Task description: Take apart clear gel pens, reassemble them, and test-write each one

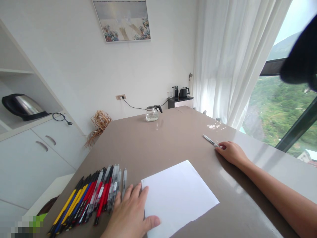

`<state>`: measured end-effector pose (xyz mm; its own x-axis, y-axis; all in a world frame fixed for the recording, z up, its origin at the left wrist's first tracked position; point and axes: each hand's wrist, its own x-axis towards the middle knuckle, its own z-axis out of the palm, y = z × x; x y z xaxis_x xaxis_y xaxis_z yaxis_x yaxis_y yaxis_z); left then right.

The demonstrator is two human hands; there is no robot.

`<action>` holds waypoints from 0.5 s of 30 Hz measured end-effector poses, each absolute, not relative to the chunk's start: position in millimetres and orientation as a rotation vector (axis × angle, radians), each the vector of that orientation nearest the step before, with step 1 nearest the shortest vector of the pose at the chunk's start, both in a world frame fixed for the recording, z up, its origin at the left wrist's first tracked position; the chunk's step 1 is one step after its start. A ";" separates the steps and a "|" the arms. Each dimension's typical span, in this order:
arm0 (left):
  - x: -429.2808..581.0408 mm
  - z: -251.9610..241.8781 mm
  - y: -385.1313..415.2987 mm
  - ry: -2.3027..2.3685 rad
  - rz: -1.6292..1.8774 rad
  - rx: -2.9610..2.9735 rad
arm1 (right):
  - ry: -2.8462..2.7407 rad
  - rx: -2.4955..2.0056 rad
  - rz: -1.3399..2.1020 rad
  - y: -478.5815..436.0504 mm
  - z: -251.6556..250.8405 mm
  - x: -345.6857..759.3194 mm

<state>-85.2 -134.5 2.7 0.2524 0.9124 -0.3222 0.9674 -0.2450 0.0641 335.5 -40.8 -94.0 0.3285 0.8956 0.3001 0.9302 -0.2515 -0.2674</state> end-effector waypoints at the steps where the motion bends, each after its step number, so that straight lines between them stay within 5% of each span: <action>1: -85.3 2.7 -134.6 1.750 -0.314 2.278 | -1.617 -2.208 -0.118 -40.8 -94.0 335.6; 15: -88.3 0.1 -137.9 1.741 -0.232 2.297 | -1.537 -2.147 -0.079 -41.7 -96.1 334.7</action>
<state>-88.3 -137.9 0.1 0.2739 0.9219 -0.2742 0.9615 -0.2554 0.1016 334.7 -41.7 -96.1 0.3628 0.8734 0.3249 0.9022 -0.2419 -0.3572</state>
